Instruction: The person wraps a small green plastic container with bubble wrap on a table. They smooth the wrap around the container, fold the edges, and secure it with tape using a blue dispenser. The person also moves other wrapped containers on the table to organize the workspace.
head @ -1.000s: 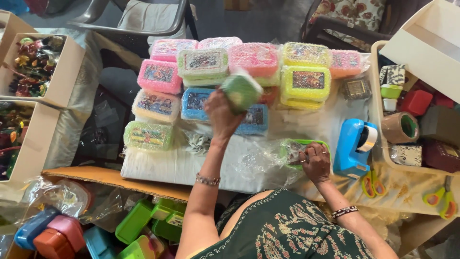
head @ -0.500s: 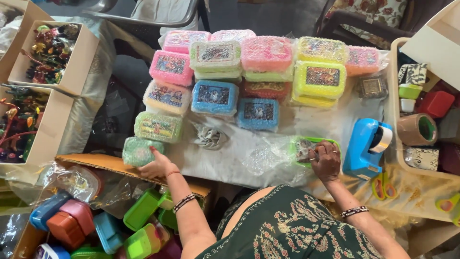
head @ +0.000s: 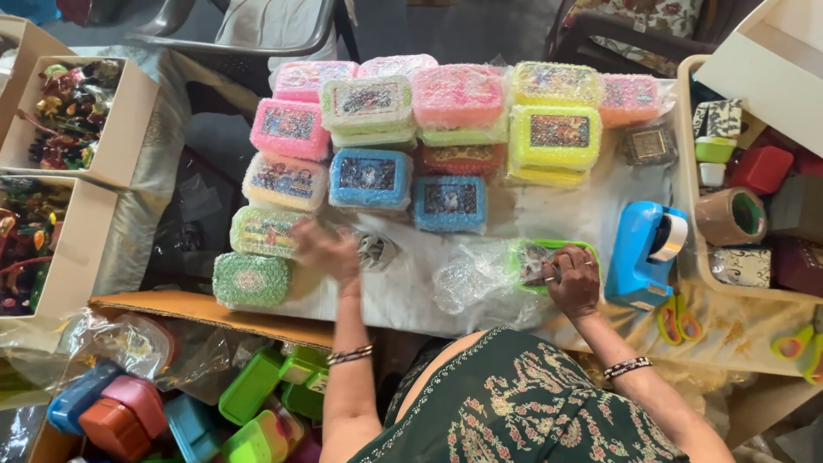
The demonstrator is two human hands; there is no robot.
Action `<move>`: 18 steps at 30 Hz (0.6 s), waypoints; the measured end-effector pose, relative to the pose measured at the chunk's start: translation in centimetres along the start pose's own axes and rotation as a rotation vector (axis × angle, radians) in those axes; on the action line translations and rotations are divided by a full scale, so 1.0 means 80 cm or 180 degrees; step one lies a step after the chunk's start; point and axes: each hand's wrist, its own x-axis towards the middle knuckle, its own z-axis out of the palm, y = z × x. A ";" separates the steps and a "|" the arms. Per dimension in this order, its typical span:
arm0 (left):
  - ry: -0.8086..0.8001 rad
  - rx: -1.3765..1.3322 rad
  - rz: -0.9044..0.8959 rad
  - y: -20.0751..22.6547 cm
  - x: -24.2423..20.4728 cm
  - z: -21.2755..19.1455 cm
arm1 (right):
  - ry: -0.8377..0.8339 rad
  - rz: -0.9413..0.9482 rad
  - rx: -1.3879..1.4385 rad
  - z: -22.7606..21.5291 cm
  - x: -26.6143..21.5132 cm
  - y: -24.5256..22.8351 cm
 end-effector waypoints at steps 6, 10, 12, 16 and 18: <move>-0.2314 -0.0698 0.1538 0.180 0.021 0.011 | 0.0059 -0.0008 -0.0048 0.004 -0.002 0.002; -0.2710 -0.0092 0.1878 0.224 0.034 0.025 | 0.0089 -0.0037 -0.0078 0.001 0.001 0.000; -0.3427 0.0935 0.1608 0.229 0.031 0.031 | 0.0041 -0.0042 -0.0020 -0.003 0.001 -0.003; -0.3287 0.0681 0.1133 0.178 -0.019 0.083 | 0.0048 -0.0032 0.0021 -0.003 0.003 -0.003; -0.3015 0.0231 0.1042 0.153 -0.033 0.079 | 0.0058 -0.0040 0.0003 -0.003 0.004 -0.003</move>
